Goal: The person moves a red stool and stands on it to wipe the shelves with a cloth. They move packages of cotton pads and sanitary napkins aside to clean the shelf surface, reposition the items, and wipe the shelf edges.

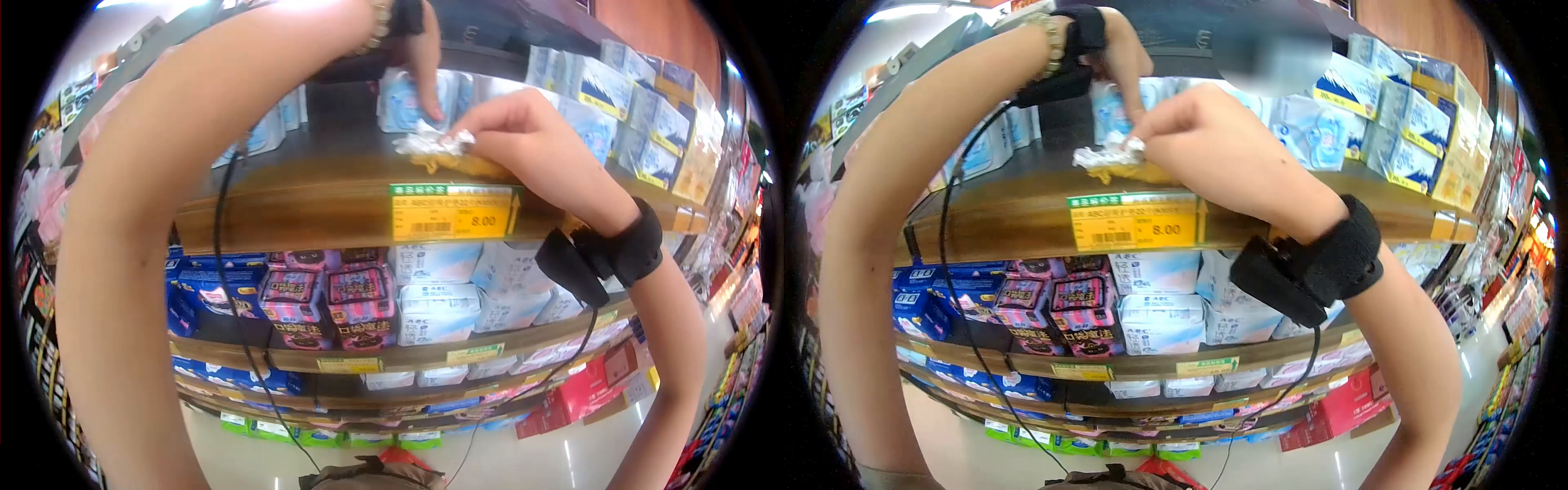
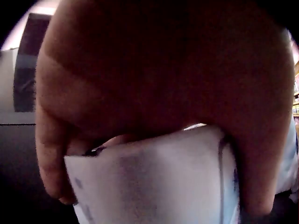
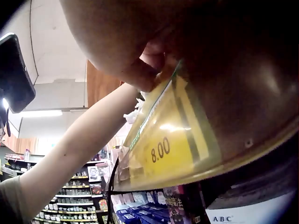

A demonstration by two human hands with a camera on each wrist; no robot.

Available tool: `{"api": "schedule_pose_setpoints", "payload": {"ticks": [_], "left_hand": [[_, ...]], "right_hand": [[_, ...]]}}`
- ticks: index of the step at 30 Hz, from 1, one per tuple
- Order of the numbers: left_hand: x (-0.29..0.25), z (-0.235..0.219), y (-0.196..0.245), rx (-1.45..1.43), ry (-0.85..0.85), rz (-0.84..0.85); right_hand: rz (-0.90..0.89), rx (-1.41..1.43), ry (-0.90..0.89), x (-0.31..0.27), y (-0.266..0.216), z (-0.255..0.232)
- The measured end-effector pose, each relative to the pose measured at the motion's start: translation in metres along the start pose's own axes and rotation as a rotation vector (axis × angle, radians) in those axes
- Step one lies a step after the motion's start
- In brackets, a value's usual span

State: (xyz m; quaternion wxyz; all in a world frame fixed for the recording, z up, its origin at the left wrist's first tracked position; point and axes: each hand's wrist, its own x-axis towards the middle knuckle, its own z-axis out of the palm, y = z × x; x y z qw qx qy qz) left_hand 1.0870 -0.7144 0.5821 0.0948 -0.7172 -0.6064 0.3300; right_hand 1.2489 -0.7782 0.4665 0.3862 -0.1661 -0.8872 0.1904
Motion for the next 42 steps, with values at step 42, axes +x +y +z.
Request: {"api": "schedule_pose_setpoints", "payload": {"ticks": [42], "left_hand": [[-0.008, 0.023, -0.006, -0.359, 0.384, -0.041]], "right_hand": [[-0.049, -0.058, -0.023, -0.006, -0.008, -0.001]]}}
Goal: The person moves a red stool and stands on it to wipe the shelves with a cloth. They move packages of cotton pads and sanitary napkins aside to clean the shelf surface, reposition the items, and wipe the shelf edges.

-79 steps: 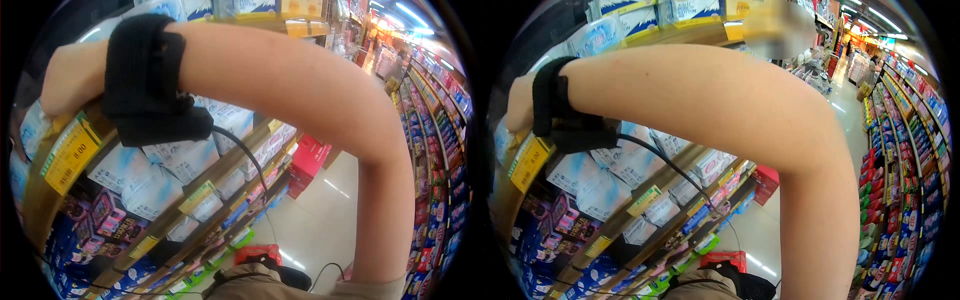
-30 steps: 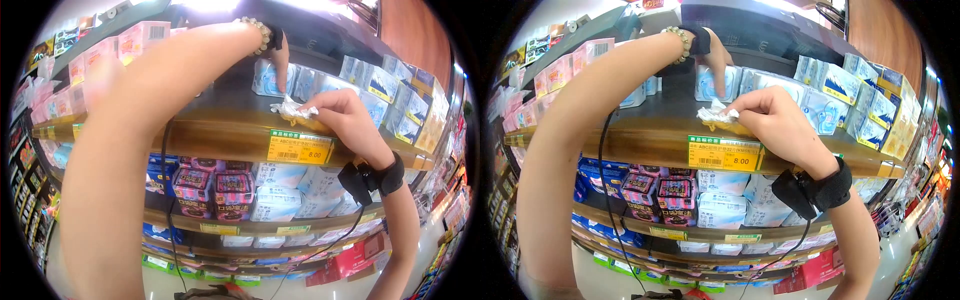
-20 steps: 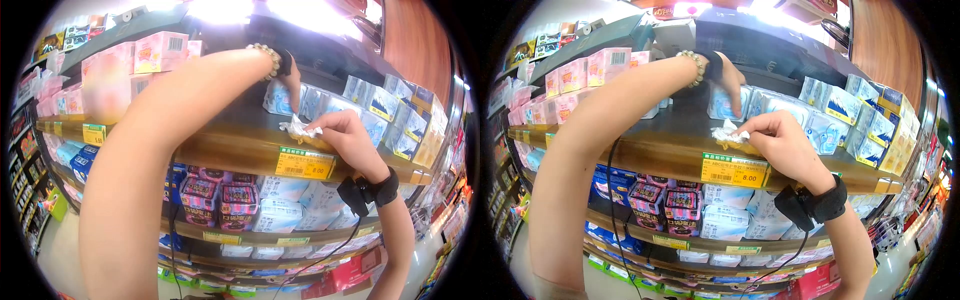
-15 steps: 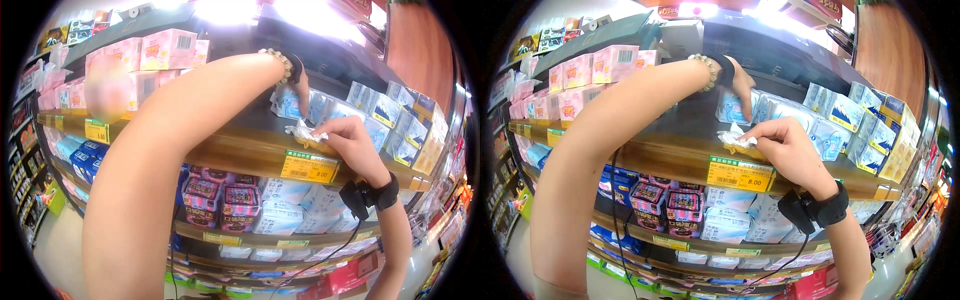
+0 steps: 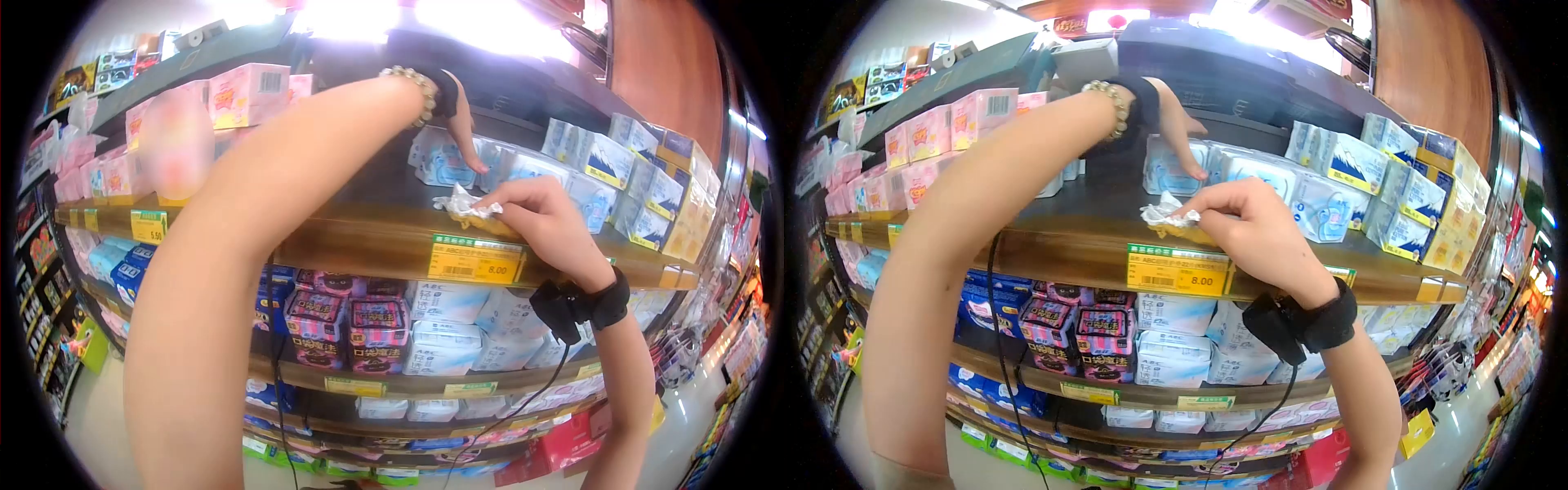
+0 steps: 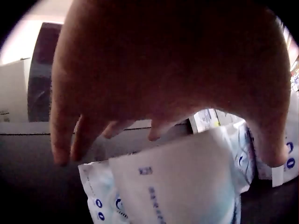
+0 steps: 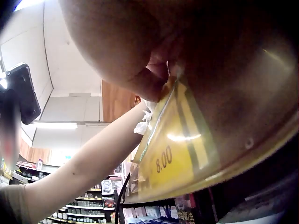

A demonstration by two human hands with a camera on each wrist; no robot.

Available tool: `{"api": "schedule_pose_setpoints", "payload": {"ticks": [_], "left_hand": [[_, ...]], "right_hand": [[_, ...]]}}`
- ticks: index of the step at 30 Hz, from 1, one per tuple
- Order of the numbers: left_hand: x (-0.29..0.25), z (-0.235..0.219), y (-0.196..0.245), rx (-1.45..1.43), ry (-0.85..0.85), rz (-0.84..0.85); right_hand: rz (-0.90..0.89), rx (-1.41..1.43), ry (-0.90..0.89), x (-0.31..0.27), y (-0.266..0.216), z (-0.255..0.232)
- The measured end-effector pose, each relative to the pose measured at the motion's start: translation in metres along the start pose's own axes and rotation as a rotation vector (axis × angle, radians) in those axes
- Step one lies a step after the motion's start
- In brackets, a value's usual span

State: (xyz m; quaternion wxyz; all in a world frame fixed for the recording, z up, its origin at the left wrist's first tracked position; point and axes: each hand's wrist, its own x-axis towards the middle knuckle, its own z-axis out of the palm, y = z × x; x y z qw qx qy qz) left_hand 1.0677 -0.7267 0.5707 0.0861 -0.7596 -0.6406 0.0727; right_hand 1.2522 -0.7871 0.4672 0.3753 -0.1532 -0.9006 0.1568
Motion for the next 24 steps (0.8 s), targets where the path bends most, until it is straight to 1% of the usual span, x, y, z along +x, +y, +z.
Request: {"api": "schedule_pose_setpoints", "payload": {"ticks": [1, 2, 4, 5, 7, 8, 9, 10, 11, 12, 16, 19, 21, 22, 24], "left_hand": [[-0.001, -0.001, 0.001, 0.026, 0.104, 0.013], [-0.001, -0.007, 0.003, 0.029, 0.104, 0.019], [-0.005, -0.018, 0.006, -0.01, -0.043, 0.18], [-0.007, -0.02, 0.009, -0.011, -0.043, 0.179], [-0.006, -0.021, 0.014, -0.068, -0.024, 0.306], [-0.002, -0.017, 0.016, -0.146, -0.005, 0.371], [0.002, -0.016, 0.02, -0.149, -0.006, 0.365], [0.004, -0.015, 0.027, -0.136, -0.016, 0.415], [0.005, -0.013, 0.032, -0.123, -0.028, 0.466], [0.005, -0.009, 0.034, -0.16, -0.003, 0.474], [-0.001, -0.009, 0.039, -0.136, 0.043, 0.463], [-0.006, -0.009, 0.036, -0.095, 0.061, 0.481], [-0.016, -0.007, 0.035, -0.104, 0.11, 0.465], [-0.017, -0.008, 0.037, -0.104, 0.111, 0.467], [-0.019, -0.009, 0.044, -0.096, 0.153, 0.417]], "right_hand": [[0.005, -0.001, 0.007, 0.0, 0.002, 0.0], [0.022, 0.011, 0.015, 0.0, 0.004, 0.001], [0.04, 0.023, 0.021, -0.001, 0.005, 0.002], [0.033, 0.02, 0.028, -0.001, 0.005, 0.002], [0.023, 0.02, 0.03, -0.001, 0.004, 0.002], [0.029, -0.009, 0.029, -0.001, 0.002, 0.001], [0.036, -0.038, 0.026, -0.002, 0.002, 0.001], [0.034, -0.035, 0.021, -0.002, 0.003, 0.002], [0.002, -0.026, 0.056, -0.002, 0.005, 0.004], [-0.03, -0.017, 0.09, -0.003, 0.006, 0.005], [0.014, 0.005, 0.073, -0.005, 0.002, 0.005], [-0.005, 0.003, 0.103, -0.005, 0.002, 0.005], [0.062, -0.031, 0.051, -0.003, 0.001, 0.002], [0.063, -0.032, 0.052, -0.002, 0.001, 0.002], [0.005, -0.045, 0.062, -0.002, 0.001, 0.002]]}}
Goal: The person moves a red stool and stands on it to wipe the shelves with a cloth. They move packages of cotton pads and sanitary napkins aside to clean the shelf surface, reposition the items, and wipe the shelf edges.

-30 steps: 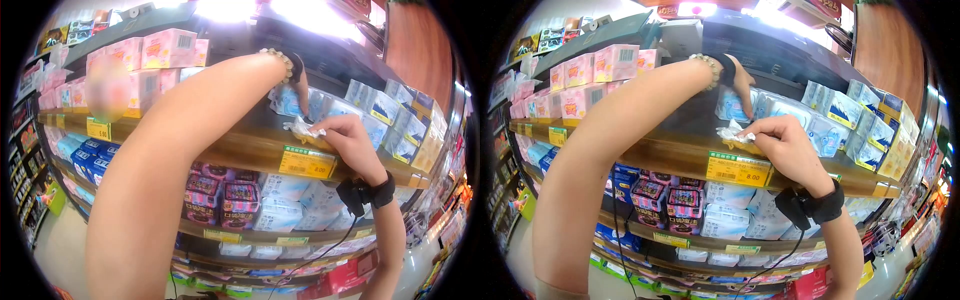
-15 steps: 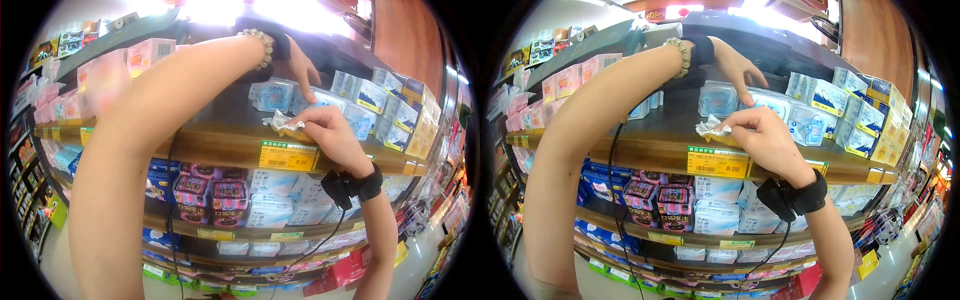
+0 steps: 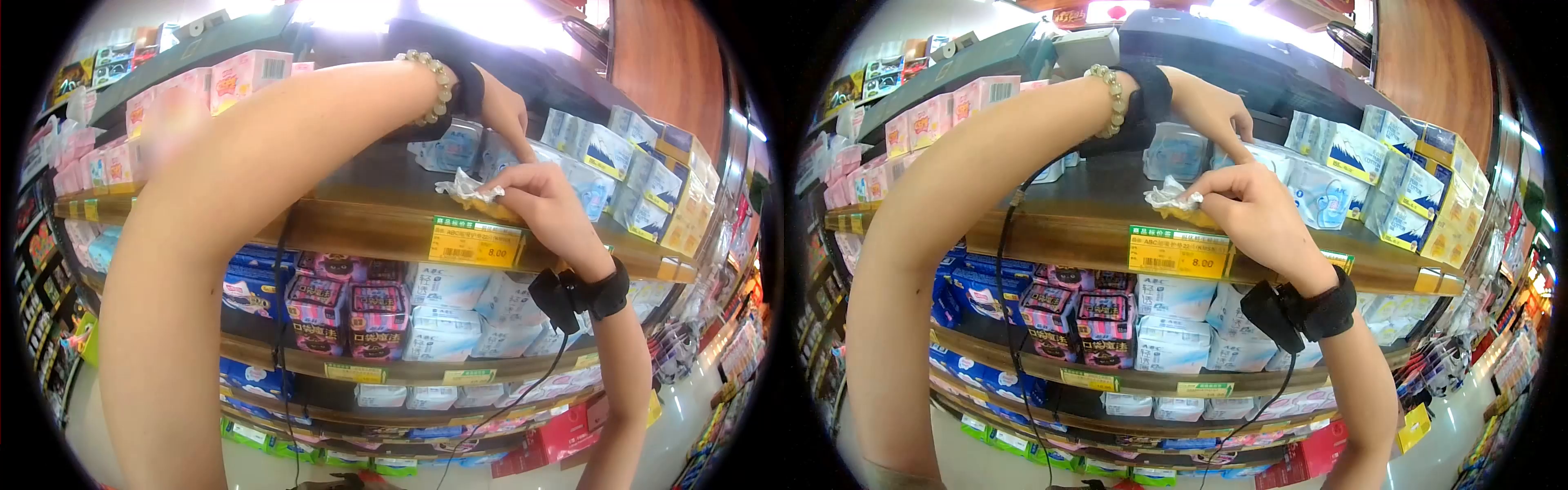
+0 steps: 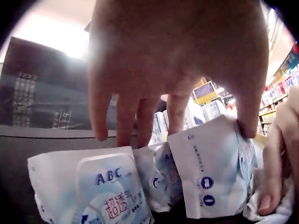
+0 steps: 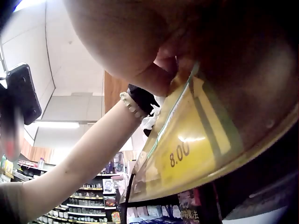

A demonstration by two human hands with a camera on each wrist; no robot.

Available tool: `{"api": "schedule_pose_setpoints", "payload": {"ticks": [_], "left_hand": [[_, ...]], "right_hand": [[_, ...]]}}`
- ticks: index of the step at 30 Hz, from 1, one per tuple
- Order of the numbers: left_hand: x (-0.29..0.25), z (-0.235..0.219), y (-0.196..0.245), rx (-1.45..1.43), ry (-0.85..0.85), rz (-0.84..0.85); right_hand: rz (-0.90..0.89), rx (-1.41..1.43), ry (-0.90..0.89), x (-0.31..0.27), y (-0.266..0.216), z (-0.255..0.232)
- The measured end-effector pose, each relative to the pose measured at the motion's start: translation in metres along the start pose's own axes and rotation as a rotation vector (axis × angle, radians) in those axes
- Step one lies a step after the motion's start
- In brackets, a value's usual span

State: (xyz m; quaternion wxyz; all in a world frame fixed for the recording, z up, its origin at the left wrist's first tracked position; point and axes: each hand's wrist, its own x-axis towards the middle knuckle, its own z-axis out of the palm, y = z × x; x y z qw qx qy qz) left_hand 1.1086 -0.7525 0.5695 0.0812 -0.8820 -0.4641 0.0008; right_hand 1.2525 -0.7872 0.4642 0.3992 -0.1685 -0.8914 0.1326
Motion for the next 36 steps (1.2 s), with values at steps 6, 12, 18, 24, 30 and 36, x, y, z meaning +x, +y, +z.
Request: {"api": "schedule_pose_setpoints", "payload": {"ticks": [6, 12, 18, 24, 30, 36], "left_hand": [[0.007, 0.01, 0.014, 0.159, 0.214, -0.002], [-0.002, 0.008, 0.02, 0.13, 0.198, -0.067], [-0.009, 0.004, 0.019, 0.121, 0.195, -0.125], [-0.011, -0.017, 0.011, 0.133, -0.101, -0.099], [-0.013, -0.027, -0.026, -0.031, -0.088, -0.411], [0.024, 0.008, -0.109, 0.088, -0.168, -0.6]], "right_hand": [[-0.006, -0.011, 0.032, -0.002, 0.004, 0.002], [0.043, -0.006, 0.021, -0.002, 0.005, 0.002], [0.045, -0.004, 0.021, -0.003, 0.002, 0.001], [0.023, 0.009, 0.058, -0.004, 0.003, 0.003], [0.017, -0.053, 0.078, -0.003, 0.002, 0.005], [0.016, -0.126, 0.127, -0.004, 0.002, 0.006]]}}
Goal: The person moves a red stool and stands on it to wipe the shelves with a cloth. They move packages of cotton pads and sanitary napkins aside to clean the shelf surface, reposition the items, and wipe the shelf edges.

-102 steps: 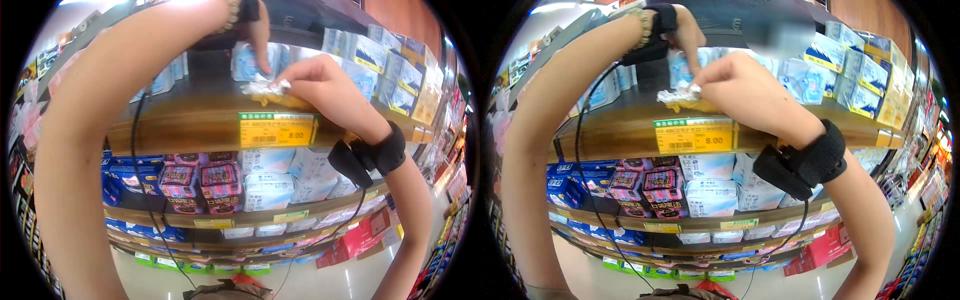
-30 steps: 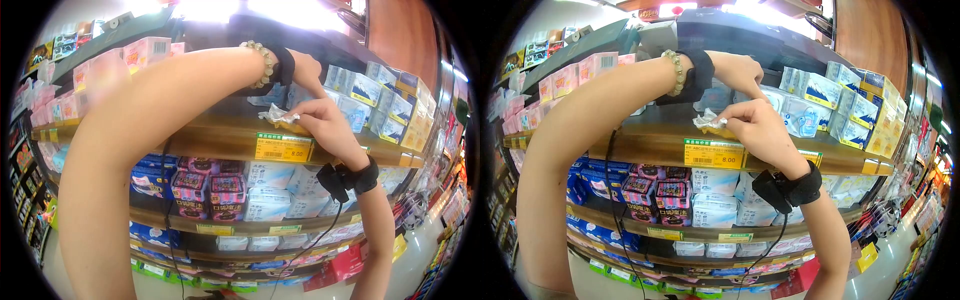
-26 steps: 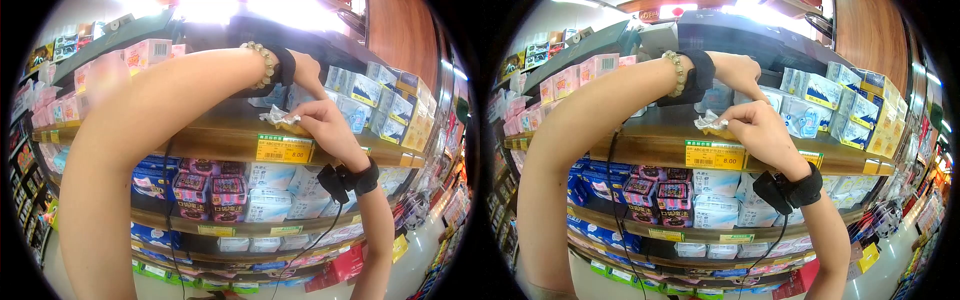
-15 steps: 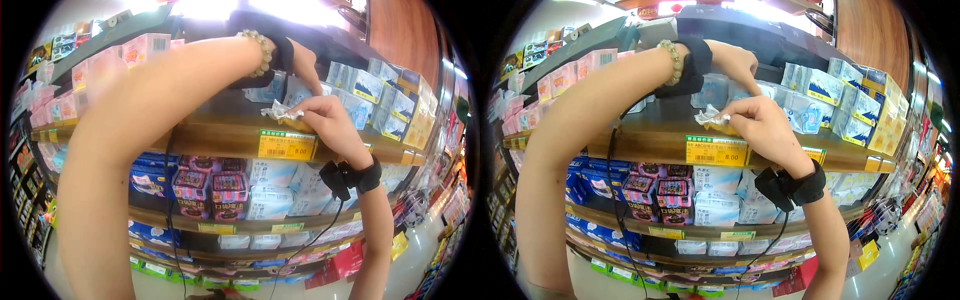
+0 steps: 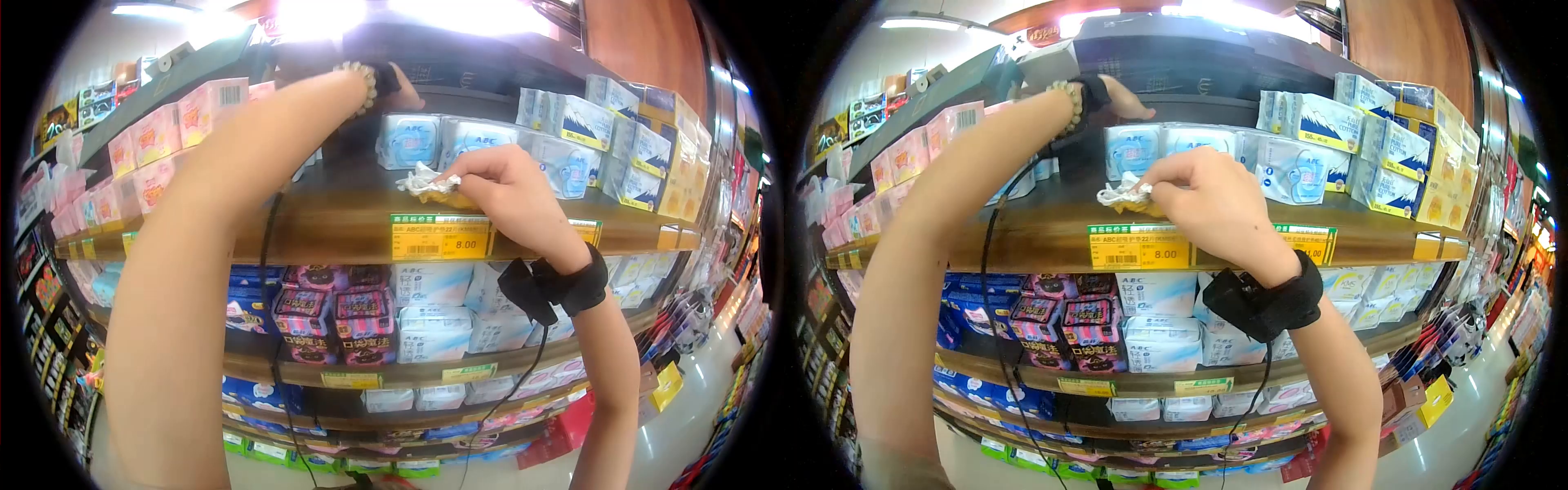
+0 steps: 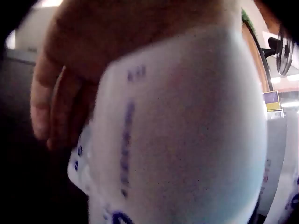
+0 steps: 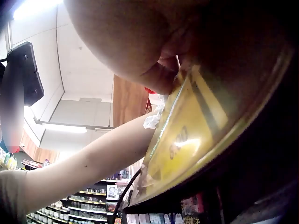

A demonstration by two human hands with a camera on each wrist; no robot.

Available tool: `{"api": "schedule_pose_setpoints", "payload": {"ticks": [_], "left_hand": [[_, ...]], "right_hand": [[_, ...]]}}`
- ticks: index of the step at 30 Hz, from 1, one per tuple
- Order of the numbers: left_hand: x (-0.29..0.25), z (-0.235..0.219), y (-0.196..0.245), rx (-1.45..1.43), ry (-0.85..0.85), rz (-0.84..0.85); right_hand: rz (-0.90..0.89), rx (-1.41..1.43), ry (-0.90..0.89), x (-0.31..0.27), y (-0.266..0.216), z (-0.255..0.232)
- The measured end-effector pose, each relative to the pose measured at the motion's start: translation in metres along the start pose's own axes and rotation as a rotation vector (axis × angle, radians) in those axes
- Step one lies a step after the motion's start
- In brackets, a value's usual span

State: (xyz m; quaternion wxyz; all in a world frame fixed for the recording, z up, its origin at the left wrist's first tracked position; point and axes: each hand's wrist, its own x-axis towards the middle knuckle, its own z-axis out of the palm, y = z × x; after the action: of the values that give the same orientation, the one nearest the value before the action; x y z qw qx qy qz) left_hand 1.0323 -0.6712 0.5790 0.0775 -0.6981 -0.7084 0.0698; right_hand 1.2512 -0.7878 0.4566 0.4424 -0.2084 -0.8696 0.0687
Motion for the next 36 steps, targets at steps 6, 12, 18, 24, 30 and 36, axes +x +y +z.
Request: {"api": "schedule_pose_setpoints", "payload": {"ticks": [6, 12, 18, 24, 30, 36], "left_hand": [[0.007, 0.018, 0.022, -0.033, 0.097, 0.003], [0.001, 0.02, 0.027, -0.1, 0.135, 0.003], [-0.015, 0.008, 0.022, -0.139, 0.143, -0.078], [-0.01, 0.008, 0.022, -0.126, 0.139, -0.057], [-0.021, 0.016, 0.016, -0.113, 0.09, -0.039], [0.006, 0.012, 0.025, -0.094, 0.136, 0.145]], "right_hand": [[0.031, -0.009, -0.008, 0.001, -0.001, 0.0], [0.02, 0.028, -0.038, 0.003, 0.0, 0.0], [-0.004, 0.06, 0.023, 0.001, 0.002, 0.004], [-0.003, 0.0, 0.038, 0.001, 0.001, 0.004], [0.009, 0.036, 0.018, 0.001, 0.0, 0.002], [-0.023, 0.095, 0.004, 0.002, 0.005, 0.004]]}}
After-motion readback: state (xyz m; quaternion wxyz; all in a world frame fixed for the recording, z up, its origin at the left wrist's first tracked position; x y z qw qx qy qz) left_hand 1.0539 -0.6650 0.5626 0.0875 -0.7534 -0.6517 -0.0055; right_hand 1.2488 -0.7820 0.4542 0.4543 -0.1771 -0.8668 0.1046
